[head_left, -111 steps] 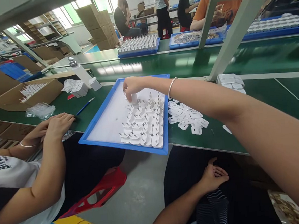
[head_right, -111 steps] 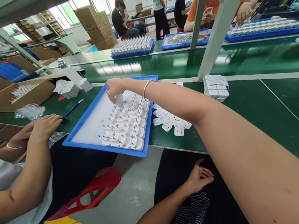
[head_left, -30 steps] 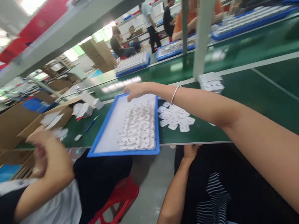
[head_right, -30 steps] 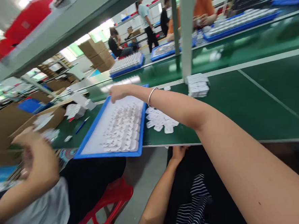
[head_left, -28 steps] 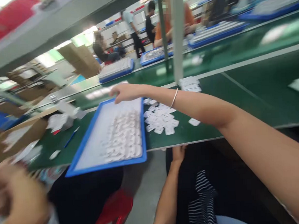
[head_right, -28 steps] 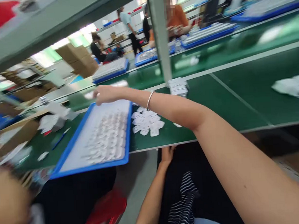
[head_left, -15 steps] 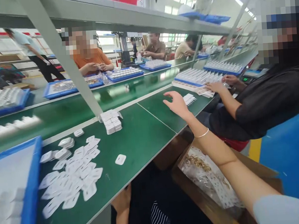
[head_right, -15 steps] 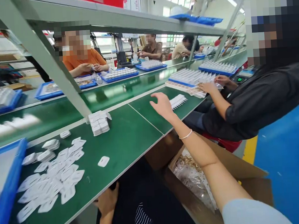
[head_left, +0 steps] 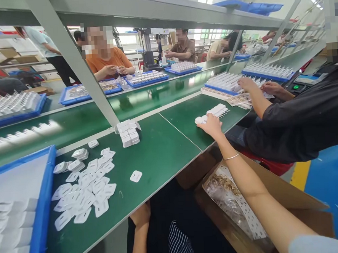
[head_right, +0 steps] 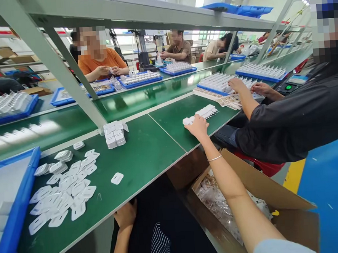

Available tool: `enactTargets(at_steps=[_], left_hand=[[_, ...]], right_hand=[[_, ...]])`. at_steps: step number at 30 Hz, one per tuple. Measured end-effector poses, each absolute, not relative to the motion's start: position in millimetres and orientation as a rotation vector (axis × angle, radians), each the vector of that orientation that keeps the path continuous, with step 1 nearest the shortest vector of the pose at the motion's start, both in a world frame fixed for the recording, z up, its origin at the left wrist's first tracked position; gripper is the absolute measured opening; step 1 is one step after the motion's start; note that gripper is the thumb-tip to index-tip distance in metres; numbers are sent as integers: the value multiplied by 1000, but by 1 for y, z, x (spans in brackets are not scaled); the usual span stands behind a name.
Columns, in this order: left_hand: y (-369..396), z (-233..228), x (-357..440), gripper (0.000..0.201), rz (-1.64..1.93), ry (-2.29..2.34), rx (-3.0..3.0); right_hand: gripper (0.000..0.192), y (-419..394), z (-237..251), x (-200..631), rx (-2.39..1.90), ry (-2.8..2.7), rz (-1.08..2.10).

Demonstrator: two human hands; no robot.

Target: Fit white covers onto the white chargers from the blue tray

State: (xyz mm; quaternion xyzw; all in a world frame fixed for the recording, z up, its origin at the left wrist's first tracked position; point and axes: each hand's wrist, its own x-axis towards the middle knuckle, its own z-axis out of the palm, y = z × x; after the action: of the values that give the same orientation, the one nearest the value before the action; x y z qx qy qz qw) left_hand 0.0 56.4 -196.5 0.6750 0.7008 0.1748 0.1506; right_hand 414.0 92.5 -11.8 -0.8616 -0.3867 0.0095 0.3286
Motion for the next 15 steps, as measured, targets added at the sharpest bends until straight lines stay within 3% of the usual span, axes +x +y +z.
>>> enactTargets(at_steps=[6,9,11,15], left_hand=[[26,-141,-2,55,333,1872,1798],[-17,-81,-1,56,335,1336,1670],[-43,-42,2,54,601,1092,1434],[-73,-1,16,80,1084,1042,1405]], right_hand=[[69,50,-24,352,-1833,-1169,156],[72,11,-37,278,-1411,-1233,242],[74,-15,-42,228,-1137,-1211,302],[82,-48,-46,158,-934,-1138,324]])
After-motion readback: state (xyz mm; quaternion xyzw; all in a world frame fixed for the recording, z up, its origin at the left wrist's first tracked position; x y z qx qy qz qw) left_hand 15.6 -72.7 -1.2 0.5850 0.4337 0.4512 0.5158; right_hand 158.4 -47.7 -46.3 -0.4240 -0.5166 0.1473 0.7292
